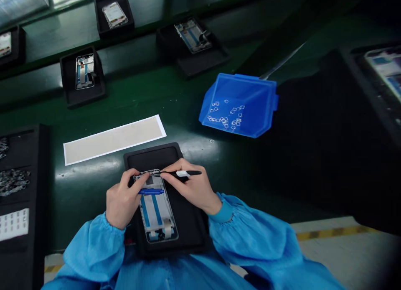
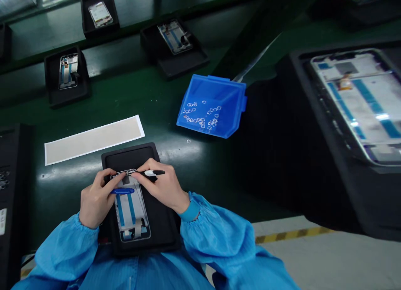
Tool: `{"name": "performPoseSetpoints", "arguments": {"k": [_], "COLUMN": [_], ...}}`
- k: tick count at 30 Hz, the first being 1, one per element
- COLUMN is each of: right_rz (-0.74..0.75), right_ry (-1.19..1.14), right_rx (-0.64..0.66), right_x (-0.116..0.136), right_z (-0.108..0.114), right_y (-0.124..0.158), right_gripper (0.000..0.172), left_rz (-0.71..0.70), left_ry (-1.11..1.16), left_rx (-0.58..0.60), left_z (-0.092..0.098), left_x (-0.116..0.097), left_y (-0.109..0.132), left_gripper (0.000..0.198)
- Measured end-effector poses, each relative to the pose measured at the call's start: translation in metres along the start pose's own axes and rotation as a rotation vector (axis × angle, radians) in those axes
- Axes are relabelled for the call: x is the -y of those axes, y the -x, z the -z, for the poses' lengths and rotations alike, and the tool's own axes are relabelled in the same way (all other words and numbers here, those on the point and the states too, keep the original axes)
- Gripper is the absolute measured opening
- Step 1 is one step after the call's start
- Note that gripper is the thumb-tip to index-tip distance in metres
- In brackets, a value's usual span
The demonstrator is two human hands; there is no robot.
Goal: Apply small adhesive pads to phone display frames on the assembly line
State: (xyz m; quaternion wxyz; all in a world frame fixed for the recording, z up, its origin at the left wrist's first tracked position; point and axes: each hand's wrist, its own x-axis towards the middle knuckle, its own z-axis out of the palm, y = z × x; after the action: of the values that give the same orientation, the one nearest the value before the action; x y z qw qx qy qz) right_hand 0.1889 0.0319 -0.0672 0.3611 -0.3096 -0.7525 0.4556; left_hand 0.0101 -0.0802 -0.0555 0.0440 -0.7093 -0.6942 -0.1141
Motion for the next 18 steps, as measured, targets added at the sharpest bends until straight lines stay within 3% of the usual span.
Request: {"name": "performPoseSetpoints", "arguments": {"k": [6, 18], "right_rz": [-0.021, 0.026], "right_ry": [0.052, 0.112], "right_rx": [0.033, 0.020], "right_x": [0.0001, 0.0024], "right_z": [-0.0025, -0.0046], "right_y": [0.0002, -0.0010], "right_gripper": [0.019, 0.020], "left_rz": [0.009, 0.024], "left_ry": [0.010, -0.004], "left_rx": [0.008, 0.038], "left_z": [0.0002, -0.0005], "left_x": [-0.0004, -0.0005], "left_y": [-0.0006, 0.0007], "left_gripper": [0.044, 0.044]}}
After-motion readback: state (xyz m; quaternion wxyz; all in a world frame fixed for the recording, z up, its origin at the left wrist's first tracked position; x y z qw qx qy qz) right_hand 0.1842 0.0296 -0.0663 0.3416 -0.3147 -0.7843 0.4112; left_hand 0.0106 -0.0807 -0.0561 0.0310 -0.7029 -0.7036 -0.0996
